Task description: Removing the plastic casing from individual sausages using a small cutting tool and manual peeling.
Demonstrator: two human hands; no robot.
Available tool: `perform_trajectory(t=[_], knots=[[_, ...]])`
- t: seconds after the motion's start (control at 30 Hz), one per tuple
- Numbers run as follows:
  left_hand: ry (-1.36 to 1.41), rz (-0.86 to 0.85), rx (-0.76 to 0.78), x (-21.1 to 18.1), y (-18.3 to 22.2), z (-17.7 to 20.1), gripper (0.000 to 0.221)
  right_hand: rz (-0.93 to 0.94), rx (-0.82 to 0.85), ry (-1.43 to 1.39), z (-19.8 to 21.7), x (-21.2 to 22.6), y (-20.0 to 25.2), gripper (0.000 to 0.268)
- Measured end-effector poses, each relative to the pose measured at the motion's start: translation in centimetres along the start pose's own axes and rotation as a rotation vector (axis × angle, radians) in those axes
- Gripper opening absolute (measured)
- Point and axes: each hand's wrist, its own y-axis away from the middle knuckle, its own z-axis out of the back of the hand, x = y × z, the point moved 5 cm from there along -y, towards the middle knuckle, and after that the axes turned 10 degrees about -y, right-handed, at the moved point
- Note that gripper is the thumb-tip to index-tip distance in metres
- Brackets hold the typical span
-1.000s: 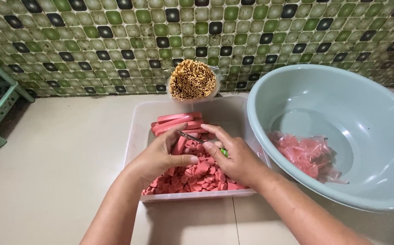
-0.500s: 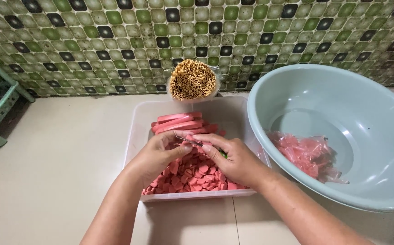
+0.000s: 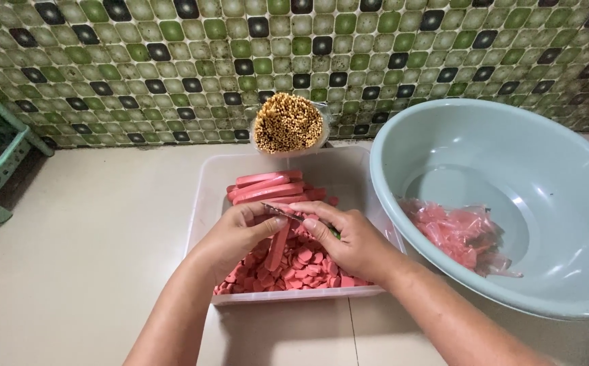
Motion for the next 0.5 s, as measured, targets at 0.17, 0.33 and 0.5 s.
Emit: perform_trajectory(t=[0.17,0.33,0.5], knots=[[-0.003,0.019,-0.012,0.3,0.2,0.2,0.029,0.005,-0.012,0.024,0.0,1.5,-0.3,0.036],[0.005,0.013,-0.021,-0.1,0.2,0.2,0.029,0.005,-0.014,0.032,0.1,1.8,-0.1,0.034],[0.021,-0.019,-0.024,0.4,-0.1,0.2,0.029,-0.031,0.000,0.034,0.1,-0.7,0.0,0.037]])
